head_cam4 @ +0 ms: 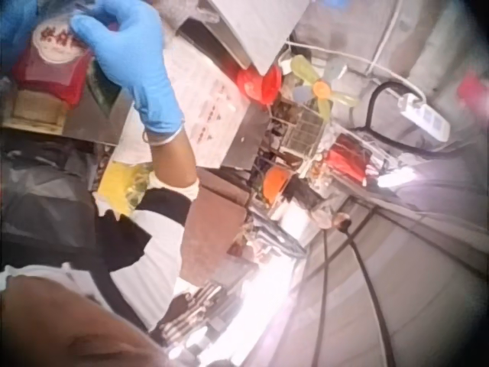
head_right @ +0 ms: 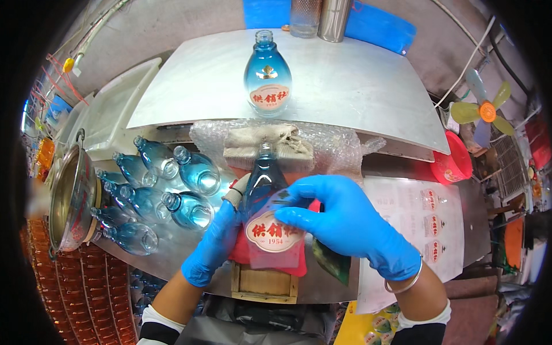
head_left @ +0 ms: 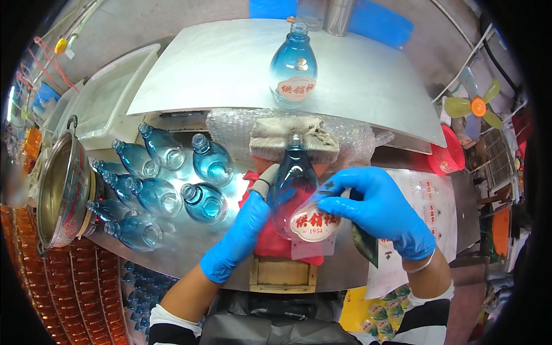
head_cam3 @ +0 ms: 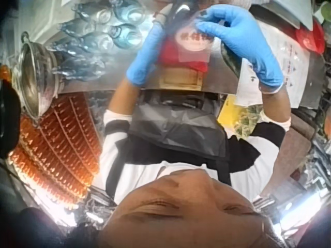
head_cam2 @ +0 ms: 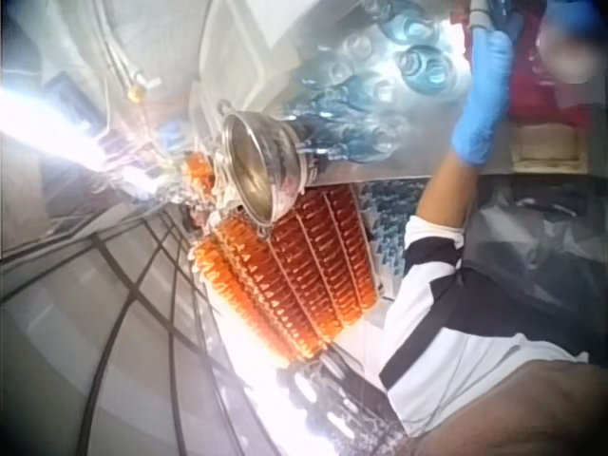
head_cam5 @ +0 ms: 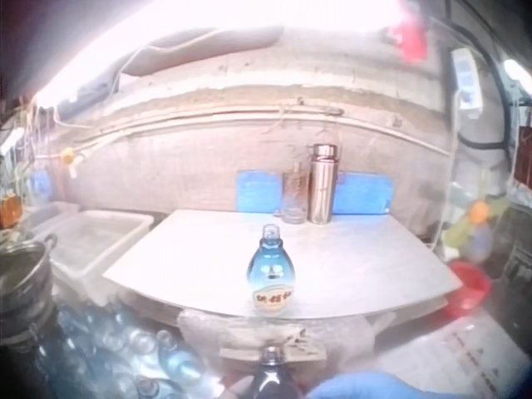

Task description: The person applies round paper labels to the bodies of blue glass bottles. They retrieve bottles from a metal pot of water, place them on a red cloth, apply a label, and smooth it with a green tool. The labeled bottles are then set aside on the counter.

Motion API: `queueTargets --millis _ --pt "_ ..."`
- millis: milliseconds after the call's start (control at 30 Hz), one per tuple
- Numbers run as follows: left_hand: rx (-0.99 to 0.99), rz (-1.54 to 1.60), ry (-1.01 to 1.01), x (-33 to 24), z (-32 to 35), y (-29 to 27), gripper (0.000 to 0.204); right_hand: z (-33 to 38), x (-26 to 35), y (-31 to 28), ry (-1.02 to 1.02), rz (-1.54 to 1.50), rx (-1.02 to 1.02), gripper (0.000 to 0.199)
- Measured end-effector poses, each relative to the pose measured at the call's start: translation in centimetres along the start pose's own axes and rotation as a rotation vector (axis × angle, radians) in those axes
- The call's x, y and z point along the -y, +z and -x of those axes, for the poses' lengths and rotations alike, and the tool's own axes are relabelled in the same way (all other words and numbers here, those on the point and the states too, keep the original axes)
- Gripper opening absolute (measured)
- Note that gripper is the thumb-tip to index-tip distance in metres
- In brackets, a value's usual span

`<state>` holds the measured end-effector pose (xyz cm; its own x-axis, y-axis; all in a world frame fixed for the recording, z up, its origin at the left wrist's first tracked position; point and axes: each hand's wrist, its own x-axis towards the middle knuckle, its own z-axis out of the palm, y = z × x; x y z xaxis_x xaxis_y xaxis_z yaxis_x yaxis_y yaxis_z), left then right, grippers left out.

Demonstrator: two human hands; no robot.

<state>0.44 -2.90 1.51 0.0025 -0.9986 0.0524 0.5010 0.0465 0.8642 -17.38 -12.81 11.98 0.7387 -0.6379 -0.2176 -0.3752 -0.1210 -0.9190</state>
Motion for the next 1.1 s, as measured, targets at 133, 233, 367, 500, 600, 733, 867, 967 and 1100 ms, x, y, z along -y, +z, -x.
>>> queueTargets --millis 133,233,367,500,600,733,867,967,1100 --pt "0.045 -0.256 0.013 -0.9 0.7 0.4 0.103 -1.8 -0.2 0.7 -0.059 0.089 -0.043 0.022" --pt "0.021 -0.332 -0.011 -1.2 0.6 0.9 0.104 -1.9 -0.2 1.2 -0.06 0.104 -0.044 0.022" --pt "0.018 -0.412 -0.002 -0.6 0.7 0.4 0.103 -1.8 0.0 1.2 -0.105 0.167 -0.046 0.025" --pt "0.021 -0.37 -0.005 -0.6 0.7 0.5 0.101 -2.1 -0.1 1.0 -0.163 0.254 -0.036 0.026" --pt "0.035 -0.403 0.0 -0.6 0.8 0.3 0.101 -2.4 0.0 0.8 -0.163 0.257 -0.013 0.027" --pt "0.047 -0.35 -0.025 -0.8 0.7 0.2 0.103 -2.4 -0.4 1.1 -0.176 0.224 -0.052 0.027" --pt "-0.015 -0.083 -0.137 -0.9 0.3 -0.5 0.088 -2.7 -1.5 1.4 -0.118 0.086 -0.109 0.027" --pt "0.008 -0.097 -0.056 -0.5 0.7 -0.3 0.087 -2.8 -1.1 1.3 -0.112 0.062 -0.074 0.026" --pt "-0.016 -0.163 -0.052 -1.0 0.9 0.3 0.086 -2.8 -1.3 1.2 -0.119 0.036 -0.056 0.032"
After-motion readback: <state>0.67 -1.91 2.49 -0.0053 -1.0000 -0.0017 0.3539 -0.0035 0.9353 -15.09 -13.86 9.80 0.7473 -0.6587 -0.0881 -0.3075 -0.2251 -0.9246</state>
